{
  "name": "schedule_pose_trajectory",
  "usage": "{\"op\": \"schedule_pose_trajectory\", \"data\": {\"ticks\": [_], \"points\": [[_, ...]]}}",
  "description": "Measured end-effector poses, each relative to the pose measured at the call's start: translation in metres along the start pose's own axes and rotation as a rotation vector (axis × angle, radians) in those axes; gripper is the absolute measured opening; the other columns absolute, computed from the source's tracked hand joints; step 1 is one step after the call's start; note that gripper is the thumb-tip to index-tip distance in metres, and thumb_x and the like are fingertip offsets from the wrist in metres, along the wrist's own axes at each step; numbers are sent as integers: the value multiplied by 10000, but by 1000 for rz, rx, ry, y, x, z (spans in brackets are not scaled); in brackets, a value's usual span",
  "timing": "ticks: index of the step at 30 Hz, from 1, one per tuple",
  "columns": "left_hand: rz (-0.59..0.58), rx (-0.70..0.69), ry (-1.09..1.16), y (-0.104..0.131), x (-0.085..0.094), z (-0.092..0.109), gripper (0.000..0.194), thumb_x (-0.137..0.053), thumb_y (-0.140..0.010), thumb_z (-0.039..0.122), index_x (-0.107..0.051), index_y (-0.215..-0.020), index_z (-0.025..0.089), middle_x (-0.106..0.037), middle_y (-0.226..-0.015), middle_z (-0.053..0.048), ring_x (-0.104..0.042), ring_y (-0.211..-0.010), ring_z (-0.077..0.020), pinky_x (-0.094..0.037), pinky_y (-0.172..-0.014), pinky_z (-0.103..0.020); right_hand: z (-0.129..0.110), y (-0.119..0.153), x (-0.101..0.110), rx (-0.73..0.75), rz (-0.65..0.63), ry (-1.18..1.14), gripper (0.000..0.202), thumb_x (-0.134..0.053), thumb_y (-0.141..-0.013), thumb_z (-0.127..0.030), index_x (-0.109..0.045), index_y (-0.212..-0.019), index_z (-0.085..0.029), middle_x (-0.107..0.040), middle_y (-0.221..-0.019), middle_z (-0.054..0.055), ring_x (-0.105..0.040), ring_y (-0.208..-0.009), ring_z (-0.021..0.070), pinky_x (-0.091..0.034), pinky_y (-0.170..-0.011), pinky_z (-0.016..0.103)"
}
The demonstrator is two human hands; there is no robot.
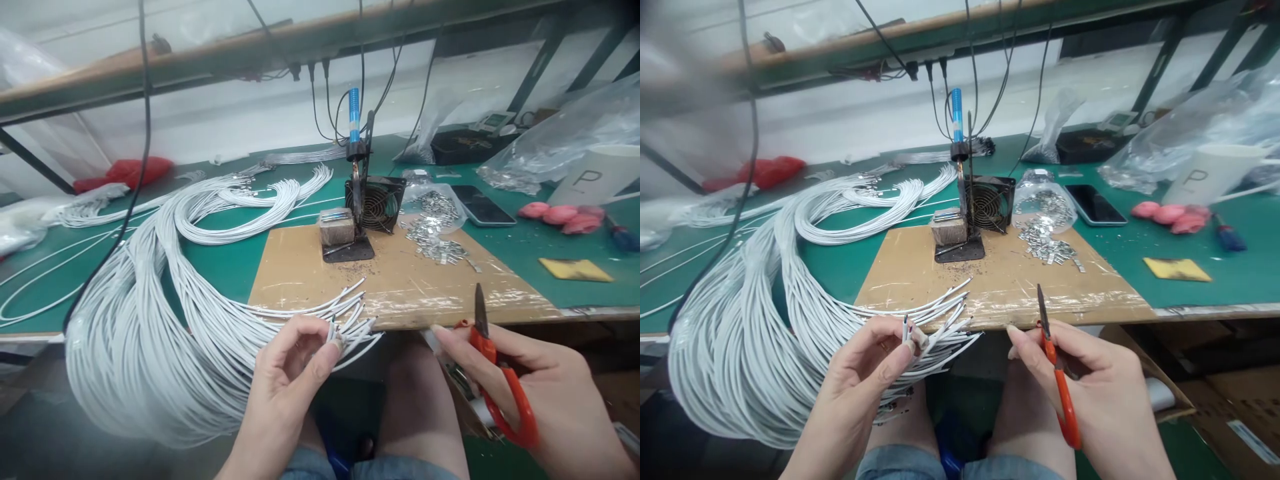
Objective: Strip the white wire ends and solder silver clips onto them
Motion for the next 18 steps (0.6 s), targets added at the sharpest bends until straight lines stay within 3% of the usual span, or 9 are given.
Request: {"op": "schedule_pose_trajectory", "data": {"ticks": [4,7,10,14,18], "points": [[23,41,27,0,2,-1,105,-785,-899,317,-737,-878,226,-667,-840,14,-581,-818,-121,-458,-760,-166,2,0,-13,-25,-62,-67,304,-882,-721,-503,-820,-823,-223,-741,-700,47,-666,-651,217,-566,-573,246],[20,46,41,0,1,1,130,-774,-903,313,-730,-846,205,-644,-770,16,-560,-736,-112,-450,-707,-168,-18,2,-28,62,-122,-82,189,-861,-764,-426,-825,-804,-246,-755,-735,32,-674,-640,186,-559,-566,198],[14,73,27,1,0,0,174,-783,-894,318,-703,-826,180,-607,-749,16,-528,-699,-101,-435,-660,-162,-39,8,-40,110,-92,-134,115,-857,-756,-389,-838,-781,-279,-759,-776,12,-665,-623,151,-538,-545,163],[33,138,47,3,1,-3,286,-843,-829,373,-656,-766,165,-510,-640,53,-384,-544,-61,-329,-496,-149,-45,16,-59,30,-108,-239,155,-864,-747,-409,-835,-767,-258,-759,-812,19,-673,-661,162,-552,-582,191],[39,150,16,6,3,-2,321,-879,-775,392,-671,-725,153,-482,-569,67,-314,-504,-47,-285,-472,-152,-45,18,-80,28,-211,-170,216,-836,-787,-443,-844,-821,-229,-755,-834,32,-680,-736,183,-554,-661,227]]}}
Point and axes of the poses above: each hand's wrist, its own y-axis away from the middle knuckle, its own x-axis out of the back of the hand, z = x × y, the point moved 10 cm from there along -y, towards the middle knuckle
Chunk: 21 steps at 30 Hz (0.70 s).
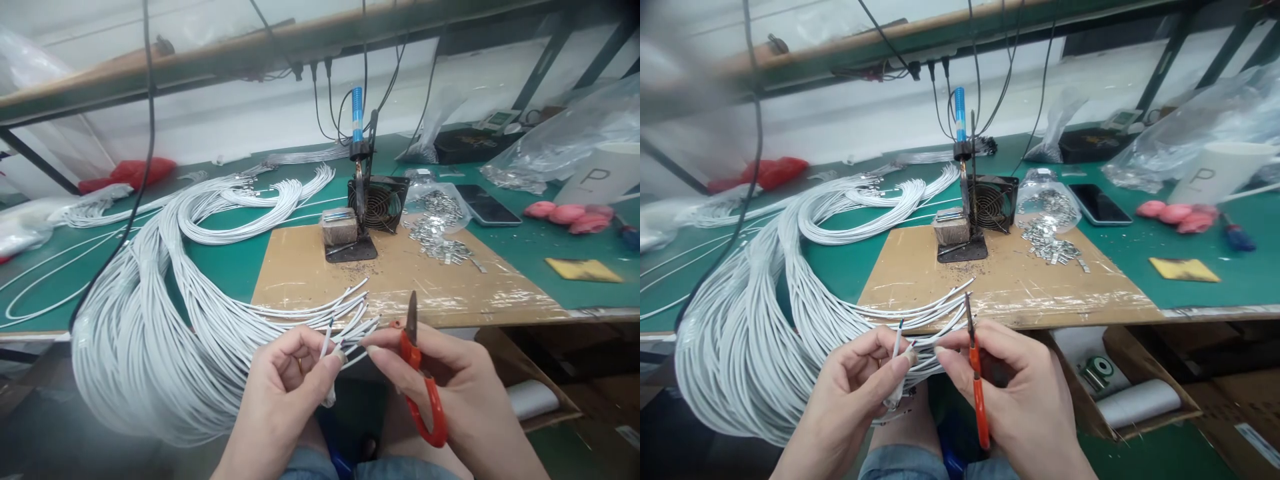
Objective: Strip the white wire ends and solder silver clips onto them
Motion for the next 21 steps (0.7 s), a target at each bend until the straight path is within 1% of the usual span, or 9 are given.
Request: {"op": "schedule_pose_trajectory", "data": {"ticks": [3,5,8,10,11,13,16,18,21], "points": [[-24,34,-23,3,-3,-2,319,-876,-769,382,-667,-712,148,-500,-535,62,-351,-488,-47,-288,-480,-159,1,-2,-19,32,-106,-19,253,-791,-837,-455,-852,-891,-216,-751,-813,44,-660,-706,184,-514,-607,243],[-30,54,-36,4,-4,-2,326,-876,-762,365,-645,-687,148,-521,-527,52,-393,-486,-52,-297,-489,-167,-6,-1,-24,124,-106,-41,200,-774,-861,-394,-834,-817,-208,-720,-744,34,-629,-658,167,-489,-572,238],[-36,98,-69,6,-4,-4,338,-881,-737,359,-622,-668,154,-520,-520,45,-423,-484,-66,-299,-484,-180,-30,6,-21,377,-15,57,209,-709,-902,-247,-750,-705,-190,-629,-650,12,-564,-593,133,-440,-537,233],[-65,117,-78,6,-6,-5,350,-876,-736,376,-614,-666,155,-510,-534,44,-420,-490,-68,-296,-479,-182,-47,14,-22,562,-9,137,202,-672,-901,-157,-698,-703,-184,-568,-616,-3,-509,-557,117,-387,-507,234],[-85,121,-76,6,-7,-5,356,-872,-741,390,-615,-670,153,-503,-544,43,-413,-494,-67,-295,-478,-180,-50,16,-22,603,-6,153,203,-664,-894,-133,-680,-698,-184,-552,-611,-8,-494,-550,113,-375,-505,236],[-126,127,-62,6,-8,-6,369,-862,-757,418,-621,-685,148,-486,-554,46,-385,-498,-62,-289,-475,-175,-39,7,-8,481,73,94,216,-700,-882,-170,-654,-672,-191,-548,-604,-14,-480,-541,113,-372,-511,237],[-148,122,-35,6,-7,-7,379,-856,-775,438,-617,-709,151,-488,-578,44,-372,-514,-62,-295,-479,-168,-3,-6,15,118,221,-90,389,-727,-914,-375,-581,-597,-202,-544,-563,-18,-474,-522,123,-372,-519,248],[-140,105,-31,6,-7,-6,375,-853,-781,430,-606,-713,156,-506,-600,39,-403,-532,-68,-315,-495,-167,9,-9,9,-18,147,-114,485,-732,-906,-450,-523,-548,-198,-495,-511,-25,-442,-497,118,-341,-513,254],[-129,101,-43,6,-11,-6,356,-849,-781,380,-581,-697,160,-517,-602,44,-417,-541,-68,-317,-518,-171,17,-6,-21,-139,-134,-71,498,-752,-873,-438,-509,-525,-176,-435,-501,-37,-378,-501,98,-280,-513,249]]}}
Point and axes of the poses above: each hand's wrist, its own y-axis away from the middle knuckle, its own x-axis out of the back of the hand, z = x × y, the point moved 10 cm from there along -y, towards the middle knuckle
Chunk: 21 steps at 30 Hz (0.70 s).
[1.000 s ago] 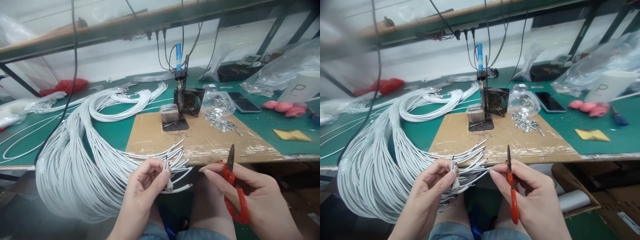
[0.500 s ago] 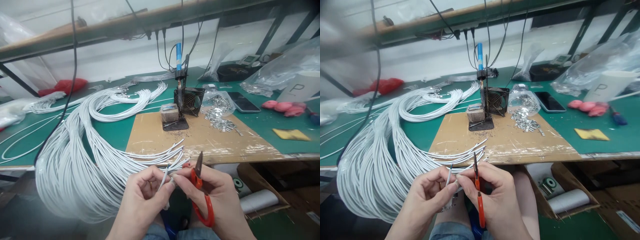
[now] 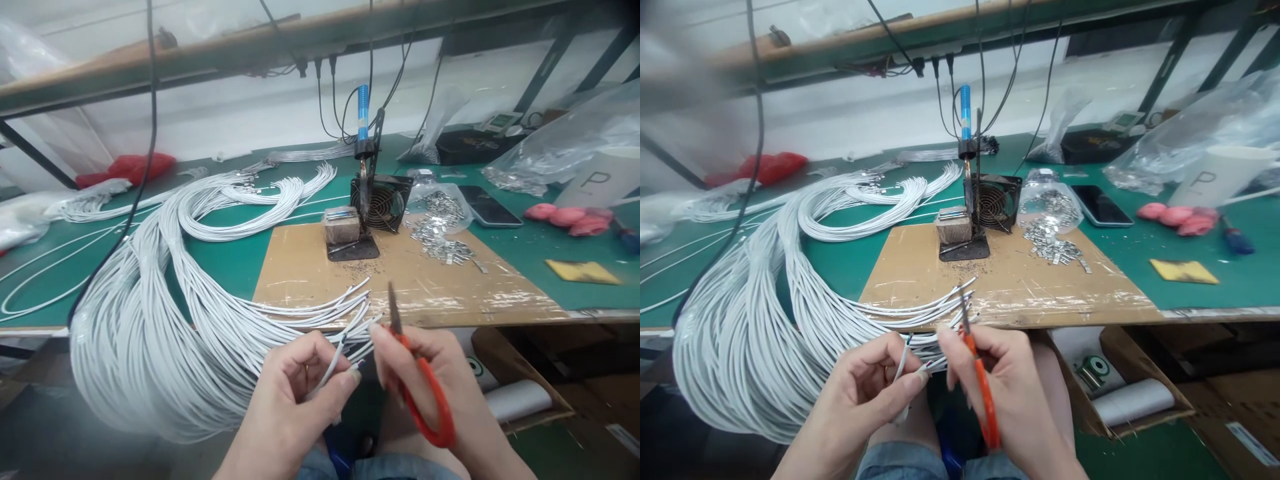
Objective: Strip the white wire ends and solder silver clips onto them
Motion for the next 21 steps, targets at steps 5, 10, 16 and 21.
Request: {"op": "schedule_pose_trajectory", "data": {"ticks": [5,10,16,21], "points": [[-25,-14,-33,0,-6,0,306,-823,-810,324,-592,-698,157,-488,-604,56,-349,-548,-63,-274,-513,-177,1,3,-19,12,-193,2,477,-699,-913,-433,-478,-577,-178,-414,-550,-45,-317,-531,91,-245,-508,241],[22,30,14,2,3,-4,354,-850,-795,411,-626,-724,147,-517,-595,38,-434,-541,-68,-327,-523,-166,4,-1,18,-19,87,-1,477,-688,-918,-556,-577,-637,-187,-495,-607,-16,-415,-585,123,-307,-525,242],[20,66,118,-3,5,-9,345,-854,-793,476,-741,-799,150,-488,-599,44,-309,-501,-42,-204,-456,-155,-5,6,15,150,-27,342,418,-649,-935,-481,-473,-681,-200,-435,-692,-20,-392,-650,140,-336,-570,252],[-35,42,90,-11,0,-12,314,-843,-812,467,-768,-824,162,-499,-608,40,-348,-539,-63,-284,-490,-154,2,10,7,203,-199,631,388,-584,-953,-345,-363,-665,-208,-465,-673,-22,-402,-619,130,-298,-535,260]]}}
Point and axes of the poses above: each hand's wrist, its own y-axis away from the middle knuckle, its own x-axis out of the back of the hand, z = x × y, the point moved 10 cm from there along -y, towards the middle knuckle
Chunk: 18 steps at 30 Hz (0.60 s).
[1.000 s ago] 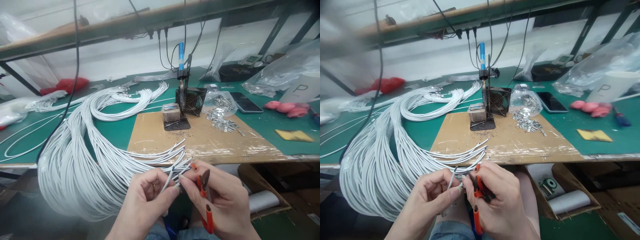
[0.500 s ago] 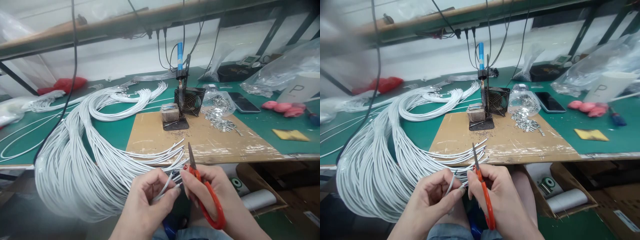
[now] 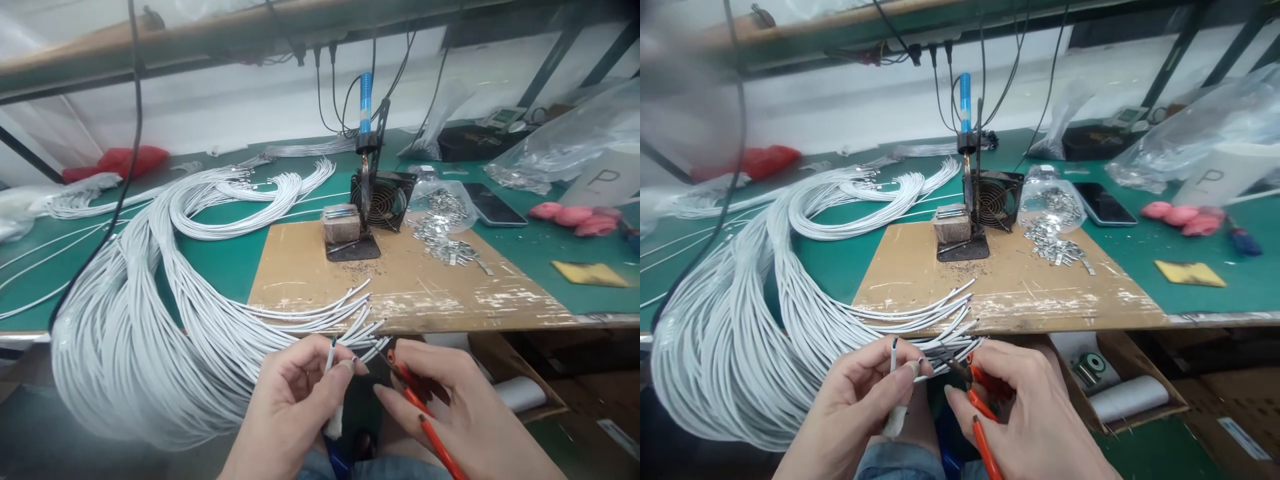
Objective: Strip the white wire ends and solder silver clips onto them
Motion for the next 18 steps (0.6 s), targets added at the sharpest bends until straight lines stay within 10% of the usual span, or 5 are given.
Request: {"op": "schedule_pose_trajectory", "data": {"ticks": [18], "points": [[-7,-44,-81,1,-2,2,260,-808,-843,410,-733,-810,163,-501,-637,34,-355,-562,-83,-279,-503,-175,-7,-3,-5,103,-76,121,393,-592,-698,-28,-234,-624,-172,-307,-575,-77,-281,-554,78,-207,-495,264]]}}
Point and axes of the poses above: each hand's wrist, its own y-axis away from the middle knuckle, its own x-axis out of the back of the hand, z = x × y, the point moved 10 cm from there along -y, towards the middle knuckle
